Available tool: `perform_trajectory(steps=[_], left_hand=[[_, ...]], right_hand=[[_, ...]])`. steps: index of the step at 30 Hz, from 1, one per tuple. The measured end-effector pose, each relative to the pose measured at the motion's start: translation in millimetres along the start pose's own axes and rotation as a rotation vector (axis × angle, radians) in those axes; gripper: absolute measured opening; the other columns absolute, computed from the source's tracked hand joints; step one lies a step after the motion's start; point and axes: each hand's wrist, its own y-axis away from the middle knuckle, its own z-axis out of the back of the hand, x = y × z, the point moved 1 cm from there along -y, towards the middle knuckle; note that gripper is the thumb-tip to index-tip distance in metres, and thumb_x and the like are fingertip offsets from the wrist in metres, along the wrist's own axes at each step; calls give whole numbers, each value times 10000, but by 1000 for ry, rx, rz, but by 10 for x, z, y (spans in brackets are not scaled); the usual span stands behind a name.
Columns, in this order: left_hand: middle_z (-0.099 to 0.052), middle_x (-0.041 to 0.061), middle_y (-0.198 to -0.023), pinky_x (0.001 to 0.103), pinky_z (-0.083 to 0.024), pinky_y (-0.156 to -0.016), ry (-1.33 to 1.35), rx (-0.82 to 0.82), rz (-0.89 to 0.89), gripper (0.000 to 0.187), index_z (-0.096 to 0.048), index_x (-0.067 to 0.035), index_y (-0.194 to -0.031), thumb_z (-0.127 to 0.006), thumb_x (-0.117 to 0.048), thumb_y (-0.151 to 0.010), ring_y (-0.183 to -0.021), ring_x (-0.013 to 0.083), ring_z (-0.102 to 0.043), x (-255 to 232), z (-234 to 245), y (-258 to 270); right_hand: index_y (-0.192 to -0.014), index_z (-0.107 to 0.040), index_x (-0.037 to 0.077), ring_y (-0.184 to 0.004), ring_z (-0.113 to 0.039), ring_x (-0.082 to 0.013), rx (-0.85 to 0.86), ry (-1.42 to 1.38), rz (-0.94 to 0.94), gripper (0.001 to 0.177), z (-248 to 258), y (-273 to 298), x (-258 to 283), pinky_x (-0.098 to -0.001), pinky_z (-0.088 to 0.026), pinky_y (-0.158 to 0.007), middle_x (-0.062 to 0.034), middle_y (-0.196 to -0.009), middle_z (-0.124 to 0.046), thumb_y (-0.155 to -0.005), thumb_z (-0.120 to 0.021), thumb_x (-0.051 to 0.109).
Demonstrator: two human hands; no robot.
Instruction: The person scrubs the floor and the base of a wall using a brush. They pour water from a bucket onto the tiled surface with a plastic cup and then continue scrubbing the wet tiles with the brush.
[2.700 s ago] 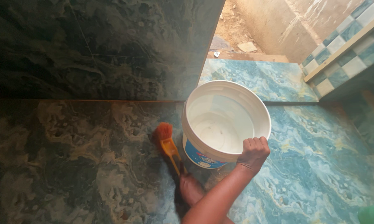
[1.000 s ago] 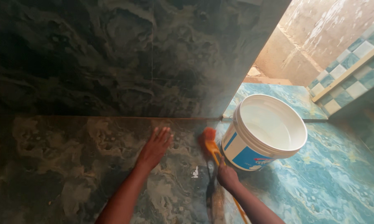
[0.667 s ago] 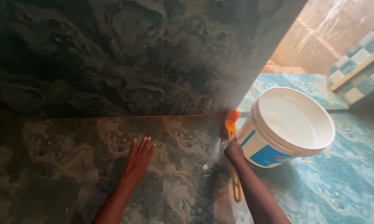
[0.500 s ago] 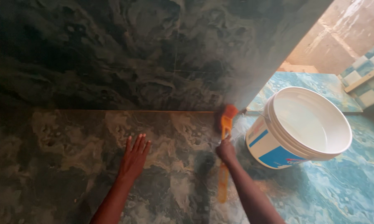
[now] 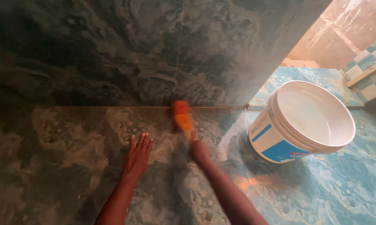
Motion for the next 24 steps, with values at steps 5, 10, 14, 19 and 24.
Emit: perform_trajectory(steps=[5,10,14,19,24], left_hand=[[-127,164,-1689,591,-63,-1251,49,84,15,633,-221,-79,-1598,-492,-133,-1029,-1565,327,-88,298,-19,280],[-84,174,-1700,588,-52,-1229,-63,207,20,679,-187,-74,-1617,-508,-107,-1020,-1564,335,-57,485,31,477],[-73,162,-1703,597,-54,-1230,-153,183,0,688,-176,-70,-1616,-520,-100,-1021,-1566,330,-56,381,-21,365],[-121,151,-1695,584,-58,-1234,-111,55,-60,666,-187,-80,-1620,-492,-146,-1032,-1561,314,-90,109,62,235],[-161,127,-1686,571,-63,-1237,-182,-40,-92,612,-217,-108,-1607,-440,-223,-1049,-1553,295,-123,-38,99,156]], right_hand=[[-1519,-320,-51,-810,-731,-439,-174,86,-19,698,639,-83,-1372,-545,-581,-690,-259,-901,-729,-881,-537,132],[-1486,-334,-77,-842,-719,-466,-160,26,-135,653,744,6,-1388,-550,-579,-716,-295,-909,-713,-905,-532,147],[-1560,-241,-41,-723,-709,-417,-138,-54,78,789,172,394,-771,-537,-564,-633,-246,-842,-709,-850,-560,88],[-1621,-141,10,-734,-698,-422,97,146,239,881,-259,1098,97,-532,-560,-670,-253,-840,-704,-862,-579,102],[-1612,-223,93,-760,-709,-440,33,65,123,759,-57,1225,-453,-556,-566,-660,-255,-862,-704,-911,-514,74]])
